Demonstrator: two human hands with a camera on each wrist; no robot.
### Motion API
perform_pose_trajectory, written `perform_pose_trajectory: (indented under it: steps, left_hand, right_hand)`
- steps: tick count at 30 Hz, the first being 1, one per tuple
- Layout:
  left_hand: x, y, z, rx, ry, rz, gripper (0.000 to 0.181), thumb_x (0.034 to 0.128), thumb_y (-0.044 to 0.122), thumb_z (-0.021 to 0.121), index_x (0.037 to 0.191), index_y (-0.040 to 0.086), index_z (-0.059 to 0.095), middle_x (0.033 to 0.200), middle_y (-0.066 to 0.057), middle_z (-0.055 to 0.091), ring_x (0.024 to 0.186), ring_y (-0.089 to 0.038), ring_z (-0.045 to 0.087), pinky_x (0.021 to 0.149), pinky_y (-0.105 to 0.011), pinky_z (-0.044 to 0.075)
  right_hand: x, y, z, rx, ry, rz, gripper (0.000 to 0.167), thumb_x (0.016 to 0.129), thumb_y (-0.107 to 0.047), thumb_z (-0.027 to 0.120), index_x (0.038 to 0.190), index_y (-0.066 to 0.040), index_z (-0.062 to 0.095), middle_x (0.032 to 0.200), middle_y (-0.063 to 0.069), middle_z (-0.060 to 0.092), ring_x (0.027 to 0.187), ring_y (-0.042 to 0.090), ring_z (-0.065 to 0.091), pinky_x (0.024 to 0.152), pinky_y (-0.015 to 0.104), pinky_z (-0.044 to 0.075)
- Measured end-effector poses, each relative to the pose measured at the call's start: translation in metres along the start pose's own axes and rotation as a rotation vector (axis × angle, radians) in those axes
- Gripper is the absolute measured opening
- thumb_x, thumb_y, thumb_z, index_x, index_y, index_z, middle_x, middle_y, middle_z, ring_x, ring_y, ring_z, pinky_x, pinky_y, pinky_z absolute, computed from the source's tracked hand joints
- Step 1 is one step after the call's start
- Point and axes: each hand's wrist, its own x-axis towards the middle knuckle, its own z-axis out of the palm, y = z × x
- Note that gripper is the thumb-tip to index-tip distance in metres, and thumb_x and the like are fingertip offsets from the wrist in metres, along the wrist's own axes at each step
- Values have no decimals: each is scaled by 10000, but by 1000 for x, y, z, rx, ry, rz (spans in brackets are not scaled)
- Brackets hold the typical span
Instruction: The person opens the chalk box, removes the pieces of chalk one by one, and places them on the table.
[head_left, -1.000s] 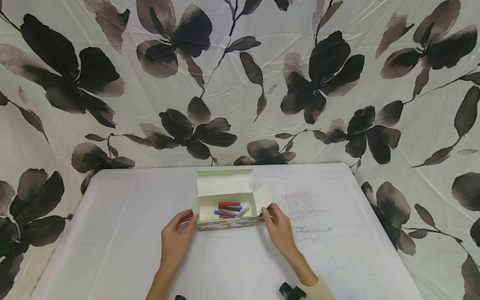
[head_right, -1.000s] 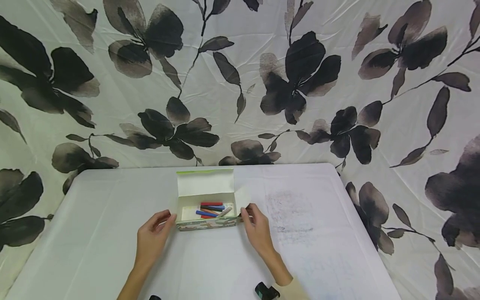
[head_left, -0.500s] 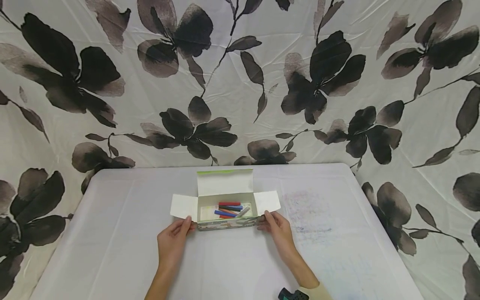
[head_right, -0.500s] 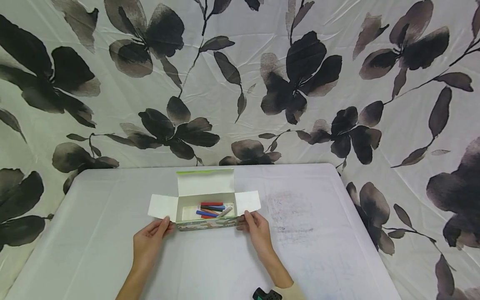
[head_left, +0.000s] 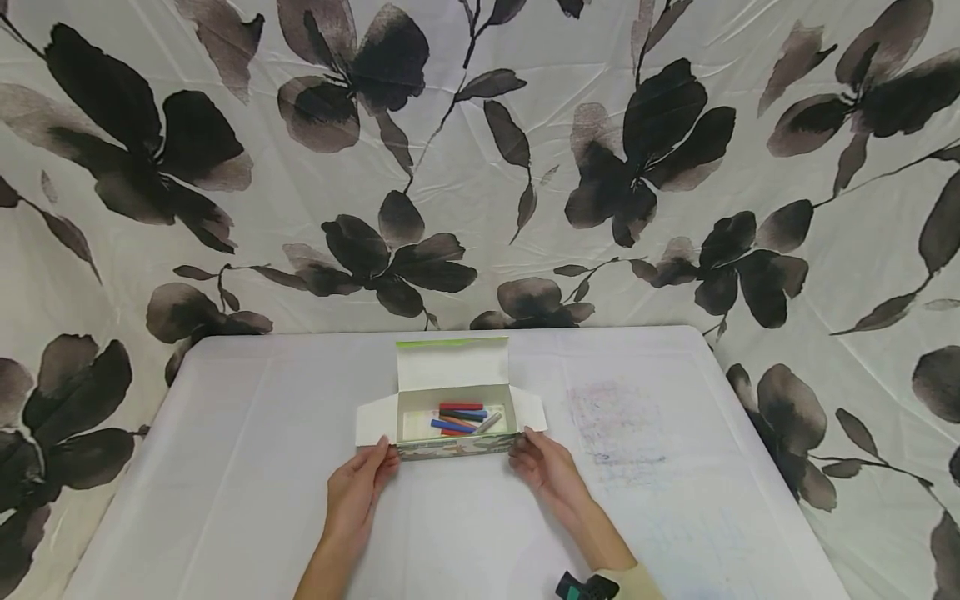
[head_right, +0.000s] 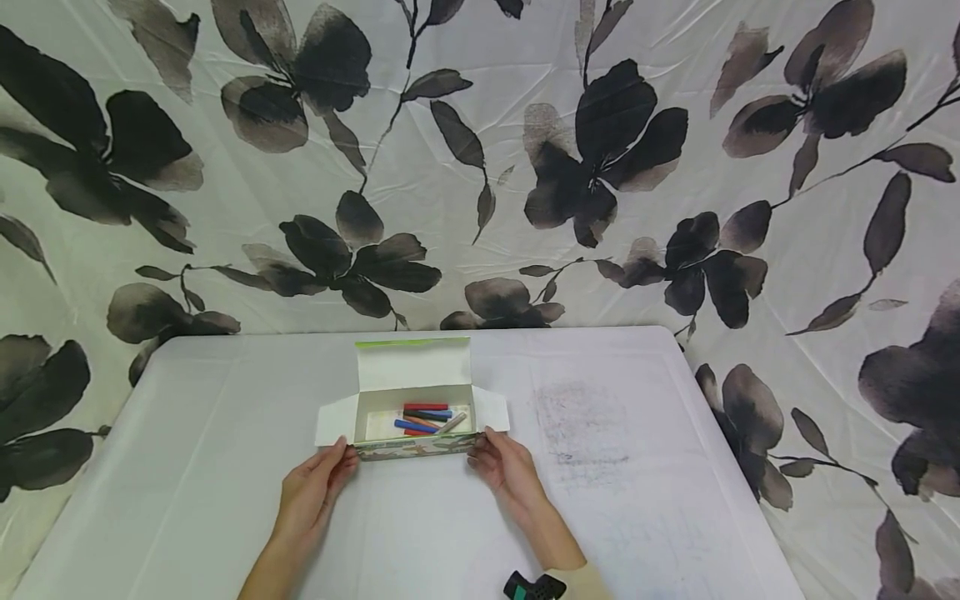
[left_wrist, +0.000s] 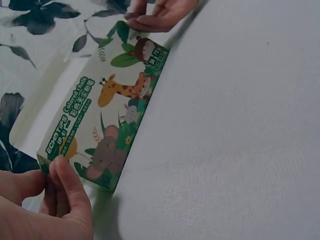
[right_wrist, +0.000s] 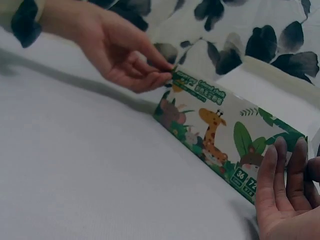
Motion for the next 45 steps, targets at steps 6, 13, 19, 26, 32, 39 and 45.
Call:
perform_pose_trajectory:
  steps: [6,13,19,26,32,39,45]
  left_hand:
    - [3,-2,-4,-140,-97,-84,355,1048,200,630,1244,-74,520,1012,-34,674,939,-81,688,955,-207,531]
    - [6,-1,-5,-208,-117,-180,291,1045,181,633,1214,-42,549,1003,-42,674,934,-90,688,948,-198,531]
    - [8,0,-5,-162,-111,-196,348,1046,162,631,1269,-82,524,996,-43,683,935,-89,698,943,-199,533]
    - [5,2,-6,60,-14,-99,444,1002,253,707,1260,-71,547,978,-6,680,907,-73,677,878,-201,563]
    - [-1,9,-1,283,104,80,446,958,309,764,1211,-33,629,941,-18,722,812,-95,649,735,-191,561]
    - [-6,15,6,352,154,151,418,949,321,771,1145,-36,676,923,-60,733,789,-126,683,717,-203,574]
    - [-12,11,14,312,123,87,482,952,387,758,1116,-61,683,910,-90,764,772,-152,724,721,-230,596]
  right_hand:
    - [1,1,-1,185,-88,107,238,1122,-163,437,996,-88,624,893,-14,654,935,121,680,950,289,553]
    - [2,0,-2,222,-111,202,199,1123,-217,449,1103,-61,572,932,12,645,1026,173,684,1028,334,520]
    - [3,0,-3,171,-124,207,194,1116,-231,477,1144,-49,542,957,19,643,1065,176,680,1022,338,525]
    - [2,-1,-3,169,-100,166,240,1126,-242,448,1084,-40,569,1021,85,691,1039,187,691,1011,343,533]
    - [0,-5,-5,161,-103,112,272,1125,-255,449,1013,-42,577,1063,144,706,1084,216,690,1074,372,487]
    - [-5,-11,-7,57,-143,53,302,1131,-296,425,1075,-37,569,1134,141,648,1151,239,646,1100,382,466]
    - [-11,-12,-10,-26,-152,24,281,1126,-278,444,1085,-35,580,1103,109,644,1126,242,645,1063,371,498]
